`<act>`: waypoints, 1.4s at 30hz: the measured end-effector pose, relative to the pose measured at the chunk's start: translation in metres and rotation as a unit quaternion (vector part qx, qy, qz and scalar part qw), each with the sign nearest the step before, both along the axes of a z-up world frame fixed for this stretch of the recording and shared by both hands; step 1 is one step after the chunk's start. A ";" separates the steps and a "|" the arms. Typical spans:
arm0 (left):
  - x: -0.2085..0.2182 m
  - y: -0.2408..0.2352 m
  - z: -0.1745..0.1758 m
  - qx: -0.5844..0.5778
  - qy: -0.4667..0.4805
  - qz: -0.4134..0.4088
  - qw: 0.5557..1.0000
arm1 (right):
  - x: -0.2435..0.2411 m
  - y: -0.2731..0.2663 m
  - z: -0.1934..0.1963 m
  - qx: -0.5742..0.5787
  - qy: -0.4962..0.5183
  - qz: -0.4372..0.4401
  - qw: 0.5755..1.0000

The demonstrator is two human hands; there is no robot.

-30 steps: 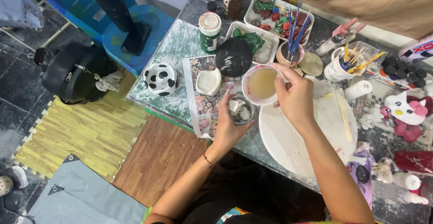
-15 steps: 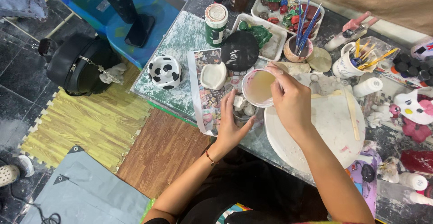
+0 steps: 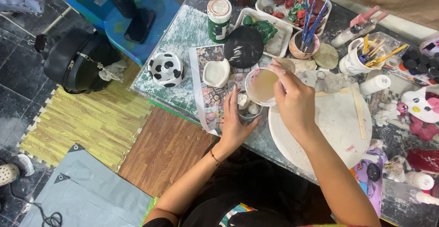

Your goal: The person shapes a small piece of clay into a figurine, then uses a paintbrush to apply black paint to a white ceramic object with black spots. The workspace is cluttered with art supplies, including paints, brushes, and other figurines.

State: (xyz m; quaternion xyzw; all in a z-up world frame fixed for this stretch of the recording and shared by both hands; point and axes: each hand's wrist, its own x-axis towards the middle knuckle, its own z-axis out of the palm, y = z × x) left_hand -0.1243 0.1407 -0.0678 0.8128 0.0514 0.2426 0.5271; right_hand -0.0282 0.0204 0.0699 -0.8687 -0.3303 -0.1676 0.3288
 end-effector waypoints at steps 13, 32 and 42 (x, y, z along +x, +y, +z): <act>0.000 0.000 -0.005 0.002 0.012 0.000 1.000 | 0.001 0.002 0.000 -0.004 -0.005 0.007 1.000; 0.000 0.002 0.003 -0.010 0.008 -0.005 1.000 | 0.001 -0.015 0.003 -0.037 -0.010 0.021 0.999; 0.001 0.003 0.008 -0.002 -0.012 -0.003 1.000 | 0.000 -0.014 0.008 -0.014 0.028 0.010 0.999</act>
